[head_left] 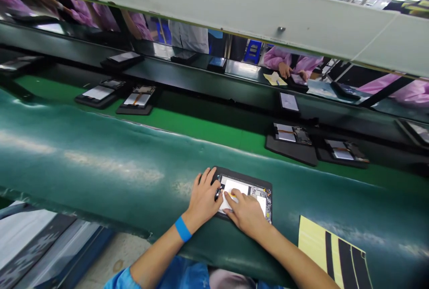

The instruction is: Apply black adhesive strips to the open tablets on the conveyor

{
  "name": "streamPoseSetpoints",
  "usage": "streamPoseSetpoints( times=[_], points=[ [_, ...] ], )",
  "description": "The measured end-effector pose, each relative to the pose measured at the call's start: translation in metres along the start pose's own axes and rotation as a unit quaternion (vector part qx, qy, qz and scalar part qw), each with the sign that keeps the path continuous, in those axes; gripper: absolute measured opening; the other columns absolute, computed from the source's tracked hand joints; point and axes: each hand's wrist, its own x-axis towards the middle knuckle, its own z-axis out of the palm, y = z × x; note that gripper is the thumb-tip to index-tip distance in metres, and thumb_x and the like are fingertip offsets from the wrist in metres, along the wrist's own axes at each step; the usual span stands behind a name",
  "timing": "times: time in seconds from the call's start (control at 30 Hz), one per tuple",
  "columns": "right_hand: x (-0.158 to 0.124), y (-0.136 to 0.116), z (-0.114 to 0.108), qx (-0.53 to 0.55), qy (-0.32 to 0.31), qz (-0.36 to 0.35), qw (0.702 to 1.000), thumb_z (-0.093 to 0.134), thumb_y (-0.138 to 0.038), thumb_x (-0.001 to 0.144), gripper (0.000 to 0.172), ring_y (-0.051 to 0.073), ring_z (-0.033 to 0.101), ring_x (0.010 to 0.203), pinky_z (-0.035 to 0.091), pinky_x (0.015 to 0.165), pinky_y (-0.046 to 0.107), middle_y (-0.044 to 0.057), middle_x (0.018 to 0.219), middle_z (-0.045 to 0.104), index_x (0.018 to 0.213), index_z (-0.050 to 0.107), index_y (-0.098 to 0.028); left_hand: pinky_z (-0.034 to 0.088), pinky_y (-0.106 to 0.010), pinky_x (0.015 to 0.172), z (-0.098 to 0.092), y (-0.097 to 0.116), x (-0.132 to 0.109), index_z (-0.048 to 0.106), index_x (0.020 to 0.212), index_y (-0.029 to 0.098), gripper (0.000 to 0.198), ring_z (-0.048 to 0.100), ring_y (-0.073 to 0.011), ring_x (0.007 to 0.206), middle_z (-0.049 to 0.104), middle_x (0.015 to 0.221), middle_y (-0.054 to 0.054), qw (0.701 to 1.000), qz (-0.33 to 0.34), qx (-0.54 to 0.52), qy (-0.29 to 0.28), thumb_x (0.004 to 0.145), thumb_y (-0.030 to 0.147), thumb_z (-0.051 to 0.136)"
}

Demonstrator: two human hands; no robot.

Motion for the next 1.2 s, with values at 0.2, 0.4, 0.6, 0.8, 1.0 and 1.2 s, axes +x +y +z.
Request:
streamPoseSetpoints(
  times=[0.2,0.4,0.6,0.8,1.0,1.2],
  points=[
    [0.001,-0.002,-0.004,-0.006,-0.004,0.002,1.000,0.056,-0.042,0.102,0.048,0.023,0.071,0.091,0.054,0.075,0.033,0.015,0.128,0.064,0.145,0.051,-0.022,0.039,-0.057,0.113,-0.006,-0.004,-0.007,0.070,0.092,0.019,0.016,0.049,-0.0356,0.139,0.055,0.149,-0.015,0.999,0.023,-0.010,0.031,0.088,0.016,0.055],
    [0.000,-0.003,-0.002,-0.005,0.002,-0.003,1.000,0.055,-0.042,0.102,0.048,0.023,0.071,0.093,0.054,0.076,0.034,0.014,0.130,0.064,0.145,0.051,-0.020,0.030,-0.061,0.118,-0.013,-0.020,-0.028,0.071,0.120,0.030,0.029,0.040,-0.0349,0.147,0.046,0.158,-0.011,0.994,0.105,-0.028,0.008,0.095,0.026,0.056],
    [0.000,-0.004,-0.003,-0.003,0.002,-0.003,1.000,0.054,-0.041,0.103,0.047,0.024,0.071,0.094,0.055,0.077,0.036,0.014,0.131,0.064,0.145,0.052,-0.019,0.024,-0.062,0.120,-0.009,-0.022,-0.032,0.066,0.133,0.032,0.037,0.037,-0.0355,0.148,0.041,0.161,-0.011,0.989,0.142,0.027,-0.019,0.096,0.033,0.059],
    [0.000,-0.005,-0.004,0.009,-0.001,-0.012,1.000,0.054,-0.040,0.103,0.048,0.022,0.070,0.095,0.055,0.078,0.033,0.015,0.128,0.064,0.145,0.052,-0.017,0.024,-0.061,0.121,-0.009,-0.022,-0.033,0.065,0.133,0.031,0.037,0.038,-0.0359,0.148,0.043,0.160,-0.012,0.988,0.151,0.037,-0.011,0.097,0.034,0.059],
    [0.000,-0.006,-0.002,0.023,-0.005,-0.023,0.999,0.049,-0.041,0.105,0.048,0.023,0.069,0.098,0.056,0.080,0.033,0.016,0.128,0.064,0.147,0.049,-0.017,0.029,-0.062,0.119,-0.013,-0.021,-0.036,0.065,0.134,0.032,0.037,0.039,-0.0360,0.147,0.045,0.159,-0.011,0.990,0.137,0.017,-0.025,0.098,0.035,0.057],
    [0.000,-0.008,-0.002,0.011,-0.017,-0.002,1.000,0.049,-0.042,0.104,0.051,0.024,0.069,0.099,0.056,0.081,0.035,0.017,0.131,0.063,0.148,0.048,-0.015,0.029,-0.063,0.119,-0.012,-0.020,-0.036,0.063,0.137,0.031,0.040,0.038,-0.0372,0.148,0.042,0.160,-0.013,0.990,0.135,0.020,-0.032,0.097,0.036,0.059]
  ],
)
